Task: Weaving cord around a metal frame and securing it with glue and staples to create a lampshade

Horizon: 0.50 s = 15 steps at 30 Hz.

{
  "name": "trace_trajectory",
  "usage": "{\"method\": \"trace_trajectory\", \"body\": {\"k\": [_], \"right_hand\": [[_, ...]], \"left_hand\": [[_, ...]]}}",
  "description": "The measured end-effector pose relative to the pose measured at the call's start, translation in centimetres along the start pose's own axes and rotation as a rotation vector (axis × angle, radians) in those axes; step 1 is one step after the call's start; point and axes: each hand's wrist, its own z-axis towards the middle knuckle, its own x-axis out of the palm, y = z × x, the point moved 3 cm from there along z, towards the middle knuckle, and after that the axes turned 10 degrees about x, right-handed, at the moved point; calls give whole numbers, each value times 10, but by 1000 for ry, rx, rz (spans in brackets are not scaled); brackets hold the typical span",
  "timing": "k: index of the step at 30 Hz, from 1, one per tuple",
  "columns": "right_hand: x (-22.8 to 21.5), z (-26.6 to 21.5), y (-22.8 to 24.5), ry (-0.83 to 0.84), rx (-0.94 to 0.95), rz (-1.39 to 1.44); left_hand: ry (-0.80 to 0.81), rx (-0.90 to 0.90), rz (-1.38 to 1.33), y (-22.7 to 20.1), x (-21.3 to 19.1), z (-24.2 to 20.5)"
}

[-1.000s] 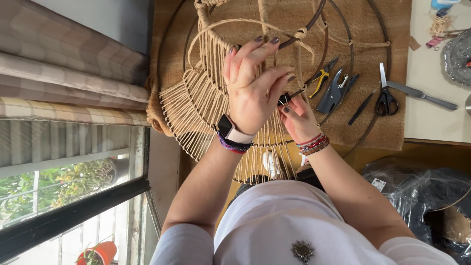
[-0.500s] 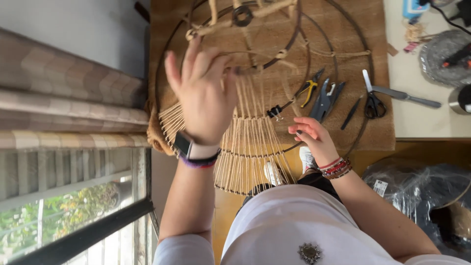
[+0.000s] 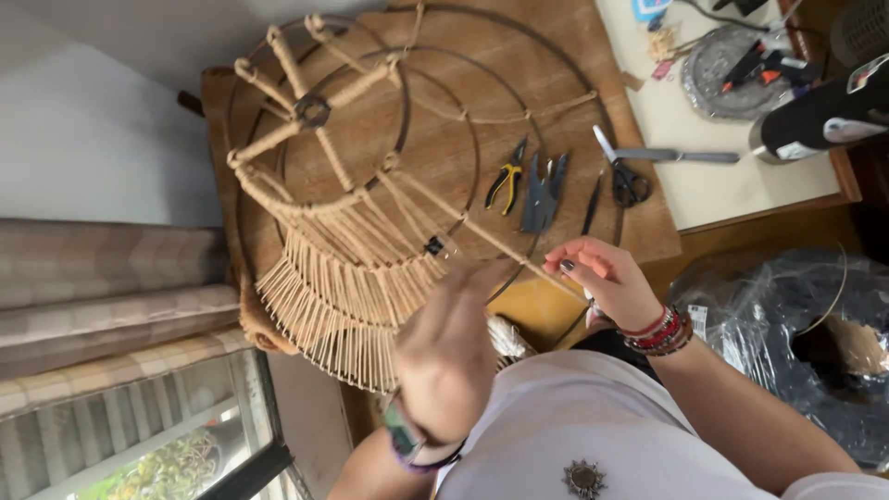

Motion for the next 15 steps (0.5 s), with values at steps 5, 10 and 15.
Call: {"method": "trace_trajectory", "body": {"k": [5, 10, 15], "right_hand": [[-35, 0, -1, 52, 28, 81], [-78, 12, -1, 204, 47, 409], [-131, 25, 21, 169, 76, 342]], "left_hand": [[-27, -60, -9, -14, 29, -7], [195, -12, -119, -79, 144, -3], [327, -50, -276, -93, 238, 6]]}}
